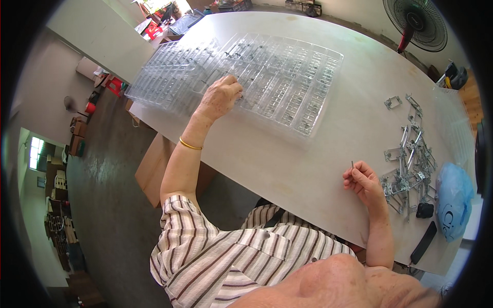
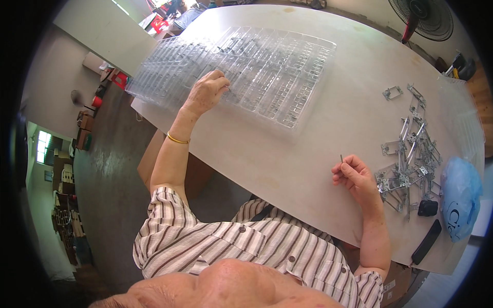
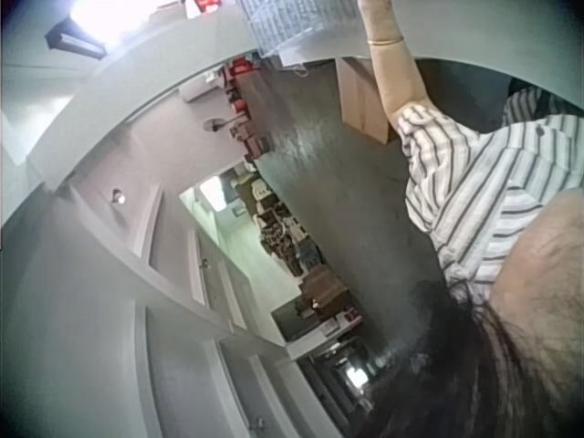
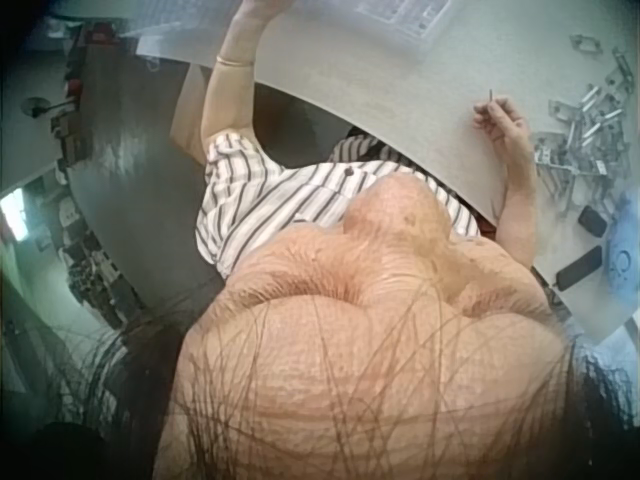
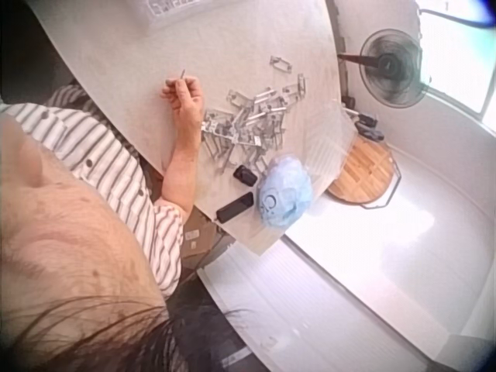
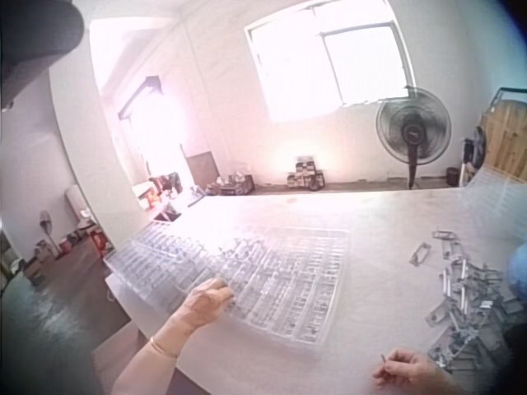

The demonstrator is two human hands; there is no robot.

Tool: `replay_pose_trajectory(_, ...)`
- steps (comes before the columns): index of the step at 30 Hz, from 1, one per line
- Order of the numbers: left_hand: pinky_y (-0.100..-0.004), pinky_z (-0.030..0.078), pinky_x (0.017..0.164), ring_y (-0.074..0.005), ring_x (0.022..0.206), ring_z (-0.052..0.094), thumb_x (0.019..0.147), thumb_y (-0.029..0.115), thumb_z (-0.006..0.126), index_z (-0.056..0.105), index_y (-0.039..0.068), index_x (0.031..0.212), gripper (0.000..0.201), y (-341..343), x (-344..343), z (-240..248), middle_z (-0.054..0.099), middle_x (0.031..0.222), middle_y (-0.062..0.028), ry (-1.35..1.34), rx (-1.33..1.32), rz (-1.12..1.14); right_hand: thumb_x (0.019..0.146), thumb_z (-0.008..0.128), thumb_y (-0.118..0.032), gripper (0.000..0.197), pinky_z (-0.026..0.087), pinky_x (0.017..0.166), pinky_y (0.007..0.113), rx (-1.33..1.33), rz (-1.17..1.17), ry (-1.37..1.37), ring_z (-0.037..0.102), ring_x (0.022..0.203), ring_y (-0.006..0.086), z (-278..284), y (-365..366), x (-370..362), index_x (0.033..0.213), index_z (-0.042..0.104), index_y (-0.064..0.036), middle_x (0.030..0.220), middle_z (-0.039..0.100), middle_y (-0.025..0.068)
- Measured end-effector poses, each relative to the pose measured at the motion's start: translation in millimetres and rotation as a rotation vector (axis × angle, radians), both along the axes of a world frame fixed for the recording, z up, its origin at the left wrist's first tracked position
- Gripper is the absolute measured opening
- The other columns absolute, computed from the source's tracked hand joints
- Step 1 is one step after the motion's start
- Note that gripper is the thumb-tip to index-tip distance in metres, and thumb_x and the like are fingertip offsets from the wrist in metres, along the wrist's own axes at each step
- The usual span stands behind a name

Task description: Manually assemble small metal bracket components and place them into a plastic organizer tray.

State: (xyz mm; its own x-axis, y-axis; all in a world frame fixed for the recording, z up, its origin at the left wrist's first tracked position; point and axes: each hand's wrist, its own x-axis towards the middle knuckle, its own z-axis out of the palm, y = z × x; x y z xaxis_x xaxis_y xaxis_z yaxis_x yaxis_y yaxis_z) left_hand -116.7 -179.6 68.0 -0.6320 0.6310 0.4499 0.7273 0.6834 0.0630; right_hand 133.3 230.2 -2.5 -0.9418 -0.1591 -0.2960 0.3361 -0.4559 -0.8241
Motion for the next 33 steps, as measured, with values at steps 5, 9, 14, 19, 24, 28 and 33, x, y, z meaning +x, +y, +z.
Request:
replay_pose_trajectory(5,-0.0404,0.052,0.085,-0.032,0.095,0.064,0.086,0.005,0.068,0.069,0.004,0.096,0.011,8,15,9,0.065,0.1,-0.0108,0.147,-0.052,0.051,0.103,0.057,-0.013,0.006,0.056,0.076,0.031,0.001,0.01,0.004,0.068,0.083,0.0144,0,0,0,0.103,0.059,-0.0074,0.096,0.07,0.0086)
replay_pose_trajectory(9,-0.0398,0.054,0.075,-0.0294,0.087,0.064,0.083,0.005,0.065,0.068,0.004,0.097,0.014,55,69,9,0.064,0.092,-0.0119,0.302,0.126,-0.215,0.102,0.057,-0.014,0.006,0.056,0.076,0.032,-0.004,0.013,0.009,0.067,0.082,0.0143,-2,0,1,0.102,0.06,-0.0085,0.096,0.069,0.0077)
replay_pose_trajectory(14,-0.0397,0.052,0.069,-0.0277,0.077,0.06,0.08,0.008,0.068,0.066,0.005,0.093,0.014,143,168,-13,0.06,0.087,-0.0099,-0.191,0.313,-0.729,0.102,0.059,-0.015,0.006,0.056,0.075,0.031,-0.029,-0.006,0.016,0.067,0.08,0.0134,-3,0,0,0.101,0.061,-0.01,0.095,0.069,0.006)
replay_pose_trajectory(19,-0.044,0.049,0.072,-0.0327,0.08,0.061,0.088,0.015,0.068,0.065,0.004,0.088,0.011,201,250,23,0.061,0.086,-0.0109,-0.82,0.502,-1.371,0.102,0.059,-0.017,0.007,0.055,0.073,0.029,-0.066,-0.04,0.049,0.066,0.079,0.0126,-4,0,-1,0.101,0.062,-0.0106,0.093,0.068,0.0051)
replay_pose_trajectory(24,-0.046,0.048,0.073,-0.0347,0.083,0.062,0.096,0.021,0.06,0.066,0.002,0.09,0.021,241,283,15,0.065,0.087,-0.0131,-1.038,0.446,-1.78,0.102,0.059,-0.016,0.006,0.054,0.073,0.028,-0.028,-0.029,0.051,0.065,0.08,0.0124,0,-1,-1,0.101,0.061,-0.0102,0.092,0.067,0.0044)
replay_pose_trajectory(28,-0.0466,0.05,0.075,-0.0358,0.086,0.063,0.095,0.028,0.06,0.067,0.003,0.086,0.028,263,310,19,0.065,0.09,-0.0161,-0.889,0.385,-1.836,0.102,0.059,-0.016,0.006,0.053,0.073,0.028,-0.021,-0.022,0.055,0.064,0.081,0.0125,5,-4,-2,0.101,0.061,-0.0103,0.092,0.067,0.0047)
replay_pose_trajectory(33,-0.0474,0.049,0.075,-0.0392,0.086,0.062,0.096,0.028,0.061,0.065,0.0,0.088,0.03,268,324,22,0.064,0.09,-0.0201,-0.944,0.32,-1.847,0.102,0.059,-0.016,0.006,0.054,0.073,0.029,-0.007,0.01,0.089,0.065,0.08,0.013,-1,-3,-9,0.102,0.061,-0.0098,0.092,0.068,0.0054)
